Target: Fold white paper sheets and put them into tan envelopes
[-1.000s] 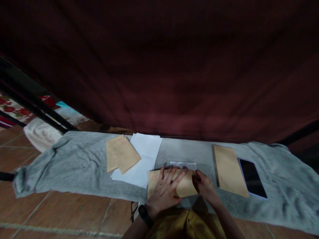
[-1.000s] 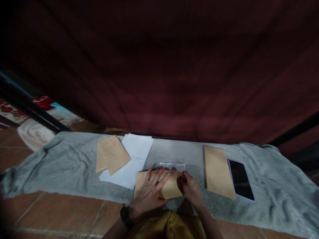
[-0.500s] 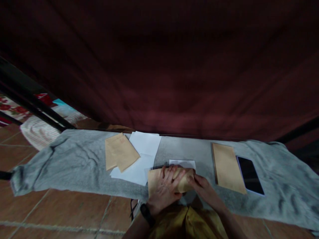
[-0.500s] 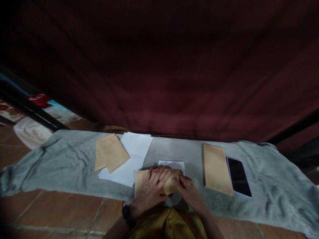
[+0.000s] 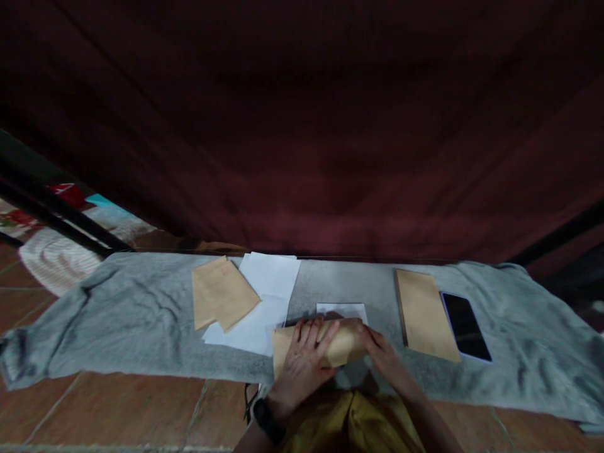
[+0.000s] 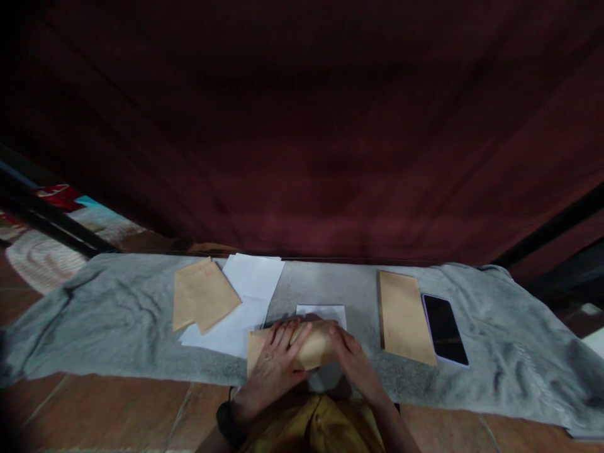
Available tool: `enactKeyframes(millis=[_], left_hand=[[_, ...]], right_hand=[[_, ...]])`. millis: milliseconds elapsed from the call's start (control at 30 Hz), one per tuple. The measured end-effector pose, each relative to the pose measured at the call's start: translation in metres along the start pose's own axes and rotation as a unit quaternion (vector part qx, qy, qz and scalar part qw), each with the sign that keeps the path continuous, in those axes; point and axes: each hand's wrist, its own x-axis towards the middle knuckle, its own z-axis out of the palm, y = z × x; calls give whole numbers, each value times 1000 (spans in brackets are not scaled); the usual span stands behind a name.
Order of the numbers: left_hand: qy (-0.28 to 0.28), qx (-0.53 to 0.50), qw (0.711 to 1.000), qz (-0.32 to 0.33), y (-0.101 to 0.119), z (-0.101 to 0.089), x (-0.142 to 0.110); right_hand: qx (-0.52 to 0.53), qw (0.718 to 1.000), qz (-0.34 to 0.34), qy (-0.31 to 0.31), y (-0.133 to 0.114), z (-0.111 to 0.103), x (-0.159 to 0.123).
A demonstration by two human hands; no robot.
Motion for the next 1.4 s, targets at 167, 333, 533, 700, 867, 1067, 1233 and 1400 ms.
enactKeyframes(millis=[167, 333, 533, 700, 867, 1067, 1233, 1400], left_hand=[[24, 17, 999, -37, -16, -4, -11], [27, 39, 998, -51, -32, -6, -32], [35, 55, 994, -84, -36, 1, -47], [19, 50, 994, -98, -37, 6, -48], [12, 36, 993, -110, -38, 4, -46], [17, 19, 992, -122, -39, 4, -43], [22, 3, 991, -129, -40, 5, -37], [23, -6, 993, -118, -42, 6, -31]], right_hand=[[-227, 962, -87, 128, 31, -13, 15], [-343, 921, -81, 168, 53, -4, 26], [-416, 892, -89, 155, 57, 4, 34], [-350, 916, -111, 159, 55, 9, 32], [-174, 975, -49, 132, 42, 11, 31], [7, 980, -33, 196, 18, -20, 30], [97, 976, -26, 193, 5, -35, 23], [78, 985, -22, 149, 11, -35, 15]])
